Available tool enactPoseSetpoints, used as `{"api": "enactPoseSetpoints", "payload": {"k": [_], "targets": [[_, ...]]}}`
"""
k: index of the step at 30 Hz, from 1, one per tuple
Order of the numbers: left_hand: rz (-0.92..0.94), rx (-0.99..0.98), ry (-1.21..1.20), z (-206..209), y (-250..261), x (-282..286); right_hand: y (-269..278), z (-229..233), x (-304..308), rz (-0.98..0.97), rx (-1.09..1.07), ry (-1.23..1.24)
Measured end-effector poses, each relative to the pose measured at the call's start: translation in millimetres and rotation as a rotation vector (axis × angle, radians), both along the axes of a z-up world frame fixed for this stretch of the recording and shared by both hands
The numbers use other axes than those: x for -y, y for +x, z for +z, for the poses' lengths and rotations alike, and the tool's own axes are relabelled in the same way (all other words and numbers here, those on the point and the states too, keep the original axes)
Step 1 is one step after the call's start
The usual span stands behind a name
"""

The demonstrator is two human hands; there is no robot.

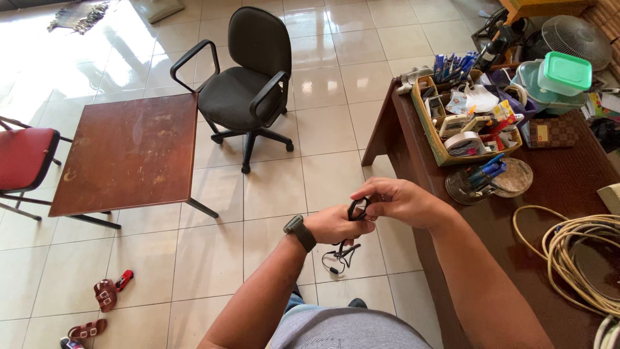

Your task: The person organizes cables by first coiling a black power cord and placing it into a cardboard box. Then, they pick up a long beige extension cord, coil it into a circular bundle, and place it into the same box.

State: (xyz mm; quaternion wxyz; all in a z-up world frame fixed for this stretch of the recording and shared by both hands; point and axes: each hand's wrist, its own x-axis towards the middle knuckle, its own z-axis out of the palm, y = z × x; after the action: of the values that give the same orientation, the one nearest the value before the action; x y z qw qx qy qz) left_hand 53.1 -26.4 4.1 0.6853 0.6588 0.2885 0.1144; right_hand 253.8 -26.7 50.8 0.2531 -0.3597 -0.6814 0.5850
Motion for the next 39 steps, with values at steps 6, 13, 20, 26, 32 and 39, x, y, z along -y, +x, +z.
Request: {"api": "enactPoseSetpoints", "payload": {"k": [6,13,20,26,32,39], "targets": [[0.031,0.113,-0.116,-3.5,2.5,-1.8,0.4,-15.6,-3.7,-0.085,-0.109,-0.165],[0.301,0.268,0.413,5.0,5.3,6.4,-0.5,-14.6,-8.7,-0.245,-0.006,-0.087],[0.358,0.063,0.076,5.4,5.5,0.7,-11.8,-4.6,-6.7,-0.223,0.004,0.035],[0.315,0.13,0.515,-5.5,4.5,-5.7,-20.5,7.4,-5.4,-0.283,0.089,0.106],[0.293,-0.051,0.595,-15.1,7.9,-16.3,-29.7,2.8,-6.0,-0.353,0.3,0.389],[0.531,0.493,0.09,-11.4,4.8,-21.4,-28.5,-59.0,-17.9,-0.323,-0.608,-0.054]]}}
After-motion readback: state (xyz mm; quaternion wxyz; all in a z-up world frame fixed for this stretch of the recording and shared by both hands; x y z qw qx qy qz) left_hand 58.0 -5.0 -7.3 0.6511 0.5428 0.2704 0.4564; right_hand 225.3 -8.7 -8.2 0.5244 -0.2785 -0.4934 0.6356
